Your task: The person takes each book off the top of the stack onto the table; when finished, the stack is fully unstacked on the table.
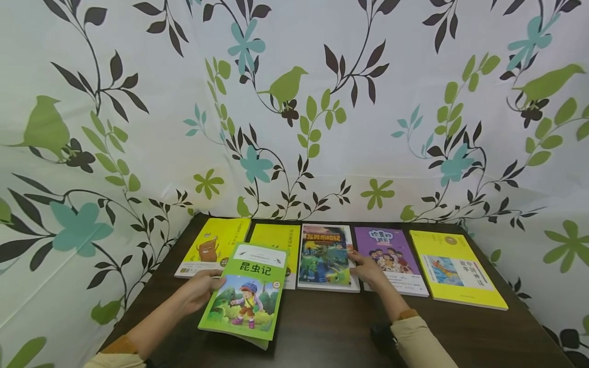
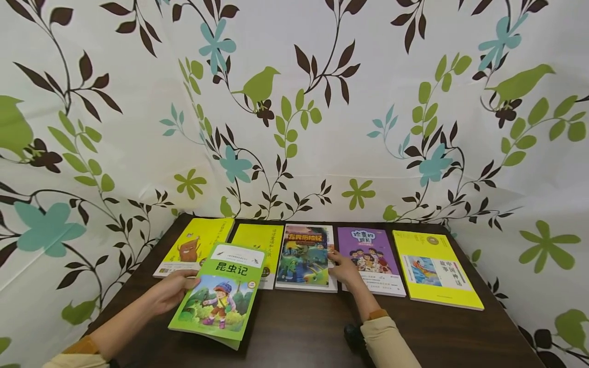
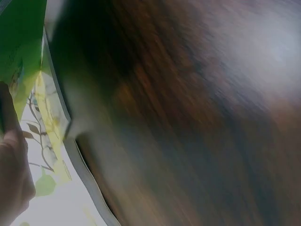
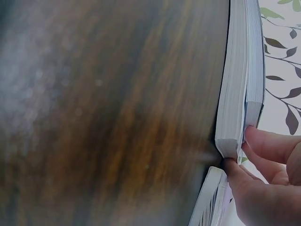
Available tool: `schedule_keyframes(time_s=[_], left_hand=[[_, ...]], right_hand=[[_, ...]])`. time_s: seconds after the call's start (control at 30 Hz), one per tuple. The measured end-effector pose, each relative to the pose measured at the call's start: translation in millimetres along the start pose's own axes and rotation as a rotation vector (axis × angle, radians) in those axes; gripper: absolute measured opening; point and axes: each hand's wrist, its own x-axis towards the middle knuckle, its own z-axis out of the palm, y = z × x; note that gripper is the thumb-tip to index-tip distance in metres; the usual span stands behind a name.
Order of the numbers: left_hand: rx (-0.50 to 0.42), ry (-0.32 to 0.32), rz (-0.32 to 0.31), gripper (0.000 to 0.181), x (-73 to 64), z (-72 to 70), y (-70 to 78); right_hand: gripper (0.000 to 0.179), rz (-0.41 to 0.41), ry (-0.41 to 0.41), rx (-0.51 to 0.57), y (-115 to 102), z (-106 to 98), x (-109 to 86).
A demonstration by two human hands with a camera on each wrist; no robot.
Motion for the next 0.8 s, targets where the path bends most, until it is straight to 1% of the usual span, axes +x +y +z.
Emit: schedule_keyframes(time_s=[0.13, 0.33, 0.5, 0.63, 0.8], left_hand=[[-0.001, -0.057, 0.011, 0.053, -5.3, -12.2, -3.0], [-0.024, -0.150, 0.025, 0.052, -7.7, -27.1, -8.7], [-0.051, -0.216, -0.018, 0.047, -11.8, -42.0, -14.2], [-0.046, -0.254, -0.058, 0.043, -21.8, -53.7, -23.1], [-0.047, -0.261, -0.087, 0.041, -37.2, -64.2, -32.8]], right_hand=[[0.057, 0.022, 0.006, -0.010, 2, -2, 2.0], [0.057, 0.027, 0.004, -0.024, 3, -5, 1.5], [0.057, 0.009, -0.008, -0.014, 3, -3, 0.6], [0.057, 0.000, -0.014, -0.011, 2, 0, 0.1], [0.057, 0.016, -0.019, -0.015, 2, 0, 2.7]])
